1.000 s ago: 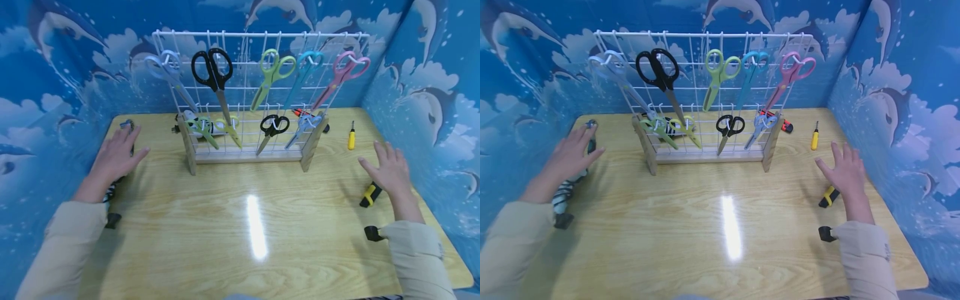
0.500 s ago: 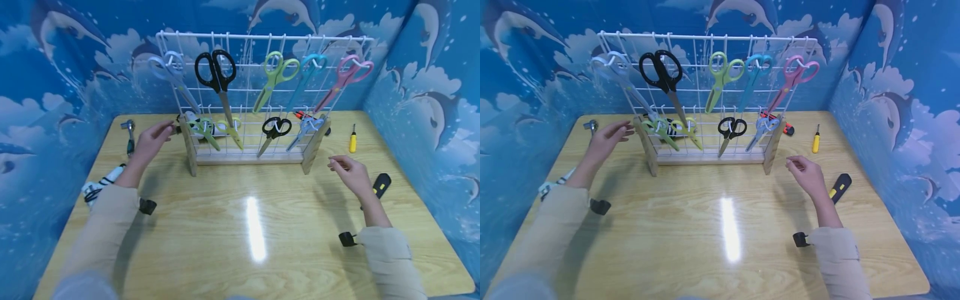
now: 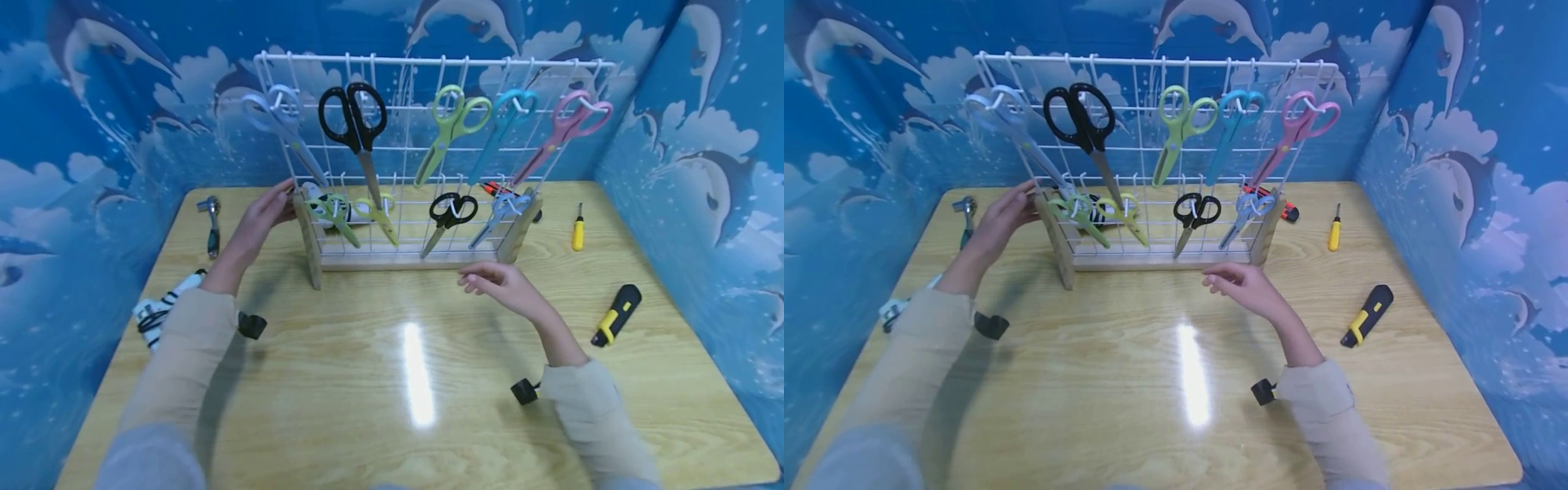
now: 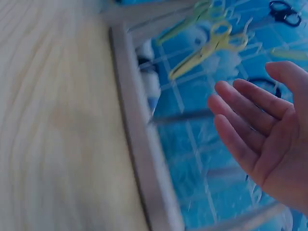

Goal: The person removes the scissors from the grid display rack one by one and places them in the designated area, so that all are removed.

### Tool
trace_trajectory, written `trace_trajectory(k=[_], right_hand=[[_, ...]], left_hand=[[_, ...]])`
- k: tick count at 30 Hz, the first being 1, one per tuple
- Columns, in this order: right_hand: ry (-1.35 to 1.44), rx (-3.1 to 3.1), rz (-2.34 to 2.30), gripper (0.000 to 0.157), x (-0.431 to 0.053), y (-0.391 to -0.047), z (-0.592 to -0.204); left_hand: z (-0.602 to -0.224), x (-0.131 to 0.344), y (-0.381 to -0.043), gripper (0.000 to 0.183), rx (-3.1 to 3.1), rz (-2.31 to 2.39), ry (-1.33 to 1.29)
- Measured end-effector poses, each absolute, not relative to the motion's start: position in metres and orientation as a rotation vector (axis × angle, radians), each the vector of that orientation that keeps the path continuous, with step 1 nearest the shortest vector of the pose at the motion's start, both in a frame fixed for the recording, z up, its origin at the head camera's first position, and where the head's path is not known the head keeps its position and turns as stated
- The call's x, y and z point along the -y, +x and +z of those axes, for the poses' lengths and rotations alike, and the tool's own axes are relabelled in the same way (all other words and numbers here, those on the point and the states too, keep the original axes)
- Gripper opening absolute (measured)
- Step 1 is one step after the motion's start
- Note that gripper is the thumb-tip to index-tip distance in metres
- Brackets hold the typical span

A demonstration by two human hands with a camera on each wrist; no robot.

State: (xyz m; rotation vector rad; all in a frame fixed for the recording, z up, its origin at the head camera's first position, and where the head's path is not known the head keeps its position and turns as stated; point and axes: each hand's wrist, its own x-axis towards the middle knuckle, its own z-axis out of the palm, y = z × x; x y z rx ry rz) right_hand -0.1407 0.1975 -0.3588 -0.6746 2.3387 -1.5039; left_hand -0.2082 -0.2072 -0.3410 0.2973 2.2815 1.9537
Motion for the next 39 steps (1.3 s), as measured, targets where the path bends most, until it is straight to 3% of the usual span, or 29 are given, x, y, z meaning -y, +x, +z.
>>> trace_trajectory(k=[4, 12, 21, 28, 39], right_hand=[[-0.778, -2.177, -1.585, 0.030, -0.172, -0.147, -0.350], [-0.869, -2.052, -1.850, 0.027, -0.107, -0.155, -0.292], [-0.879, -2.257, -2.122, 0.031, -0.059, -0.172, -0.249], [-0.602, -2.391, -2.140, 0.028, -0.040, -0.178, -0.244], [-0.588, -2.361, -2.075, 0.035, -0.034, -0.198, -0.253]], left_hand=[[-0.344, 0.209, -0.211, 0.050, -2.300, 1.920, 0.307], [-0.346, 0.213, -0.214, 0.051, -2.329, 1.888, 0.328], [-0.347, 0.214, -0.215, 0.051, -2.317, 1.893, 0.382], [-0.348, 0.212, -0.214, 0.052, -2.335, 1.866, 0.370], [-0.344, 0.212, -0.211, 0.052, -2.324, 1.892, 0.375]])
